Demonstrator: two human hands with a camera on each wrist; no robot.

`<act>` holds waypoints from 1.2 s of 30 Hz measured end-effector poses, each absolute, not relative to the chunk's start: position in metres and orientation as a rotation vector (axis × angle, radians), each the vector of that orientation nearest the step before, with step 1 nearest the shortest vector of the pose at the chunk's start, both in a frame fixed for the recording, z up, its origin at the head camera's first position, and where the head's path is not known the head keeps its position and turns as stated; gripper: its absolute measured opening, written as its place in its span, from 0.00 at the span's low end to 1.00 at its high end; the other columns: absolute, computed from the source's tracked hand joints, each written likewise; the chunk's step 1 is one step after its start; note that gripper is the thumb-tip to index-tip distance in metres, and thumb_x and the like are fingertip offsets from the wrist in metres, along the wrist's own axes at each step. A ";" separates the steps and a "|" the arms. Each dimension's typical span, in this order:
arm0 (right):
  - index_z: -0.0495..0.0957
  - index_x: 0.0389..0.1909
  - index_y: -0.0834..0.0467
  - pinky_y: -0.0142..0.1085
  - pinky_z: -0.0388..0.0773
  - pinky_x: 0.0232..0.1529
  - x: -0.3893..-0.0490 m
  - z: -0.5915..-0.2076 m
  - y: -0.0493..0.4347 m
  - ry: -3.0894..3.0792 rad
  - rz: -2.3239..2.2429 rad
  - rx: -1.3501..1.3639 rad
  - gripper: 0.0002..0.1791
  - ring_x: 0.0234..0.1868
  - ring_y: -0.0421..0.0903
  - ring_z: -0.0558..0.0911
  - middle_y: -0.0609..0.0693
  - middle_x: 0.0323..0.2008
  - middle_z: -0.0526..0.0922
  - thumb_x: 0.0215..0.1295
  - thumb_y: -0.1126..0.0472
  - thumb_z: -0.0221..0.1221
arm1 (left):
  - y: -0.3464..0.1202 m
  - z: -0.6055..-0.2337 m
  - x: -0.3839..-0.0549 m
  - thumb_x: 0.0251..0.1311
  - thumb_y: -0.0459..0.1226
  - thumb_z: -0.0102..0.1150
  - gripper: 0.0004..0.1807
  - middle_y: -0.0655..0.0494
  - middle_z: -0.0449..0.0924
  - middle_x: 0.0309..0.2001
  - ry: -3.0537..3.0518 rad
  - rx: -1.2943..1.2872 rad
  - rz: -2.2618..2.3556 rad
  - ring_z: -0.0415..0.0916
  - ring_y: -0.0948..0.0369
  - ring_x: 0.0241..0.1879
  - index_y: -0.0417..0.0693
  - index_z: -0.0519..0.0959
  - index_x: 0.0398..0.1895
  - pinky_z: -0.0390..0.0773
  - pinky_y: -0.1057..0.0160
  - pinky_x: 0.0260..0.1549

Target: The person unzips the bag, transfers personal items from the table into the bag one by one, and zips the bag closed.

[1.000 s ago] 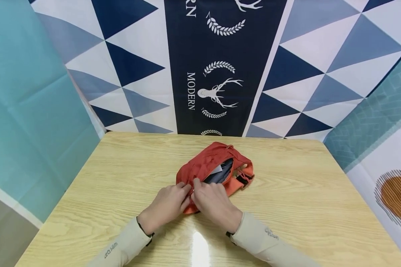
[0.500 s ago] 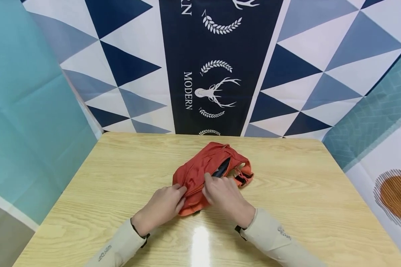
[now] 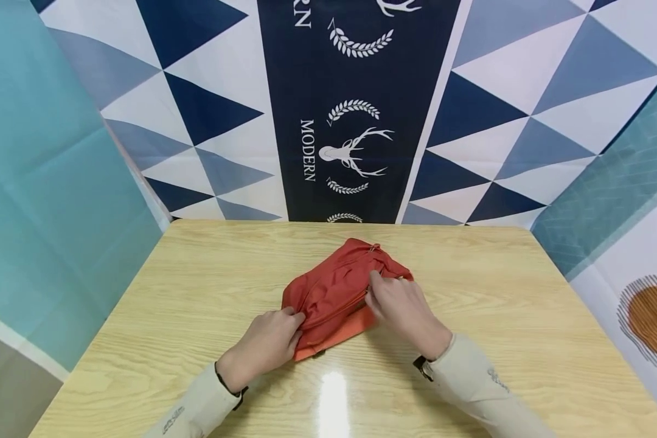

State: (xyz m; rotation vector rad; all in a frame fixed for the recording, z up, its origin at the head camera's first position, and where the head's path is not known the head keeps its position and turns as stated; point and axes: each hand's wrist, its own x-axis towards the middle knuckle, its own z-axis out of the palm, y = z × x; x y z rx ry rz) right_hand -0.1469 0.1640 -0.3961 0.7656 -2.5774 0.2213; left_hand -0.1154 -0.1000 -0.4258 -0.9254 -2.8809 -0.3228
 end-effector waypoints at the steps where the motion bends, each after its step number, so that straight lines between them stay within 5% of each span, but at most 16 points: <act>1: 0.61 0.21 0.55 0.30 0.50 0.12 -0.147 -0.398 0.167 -2.574 0.228 0.767 0.14 0.11 0.37 0.56 0.40 0.12 0.52 0.58 0.68 0.56 | -0.100 -0.426 -0.115 0.62 0.34 0.61 0.02 0.55 0.72 0.25 -2.890 -0.925 -0.312 0.77 0.57 0.22 0.44 0.81 0.34 0.74 0.60 0.18; 36: 0.67 0.24 0.56 0.40 0.64 0.13 -0.187 -0.413 0.220 -2.708 0.281 0.597 0.11 0.14 0.44 0.67 0.45 0.13 0.64 0.65 0.65 0.56 | -0.099 -0.424 -0.113 0.60 0.33 0.63 0.03 0.54 0.76 0.26 -2.920 -0.926 -0.334 0.79 0.55 0.28 0.45 0.82 0.37 0.76 0.57 0.21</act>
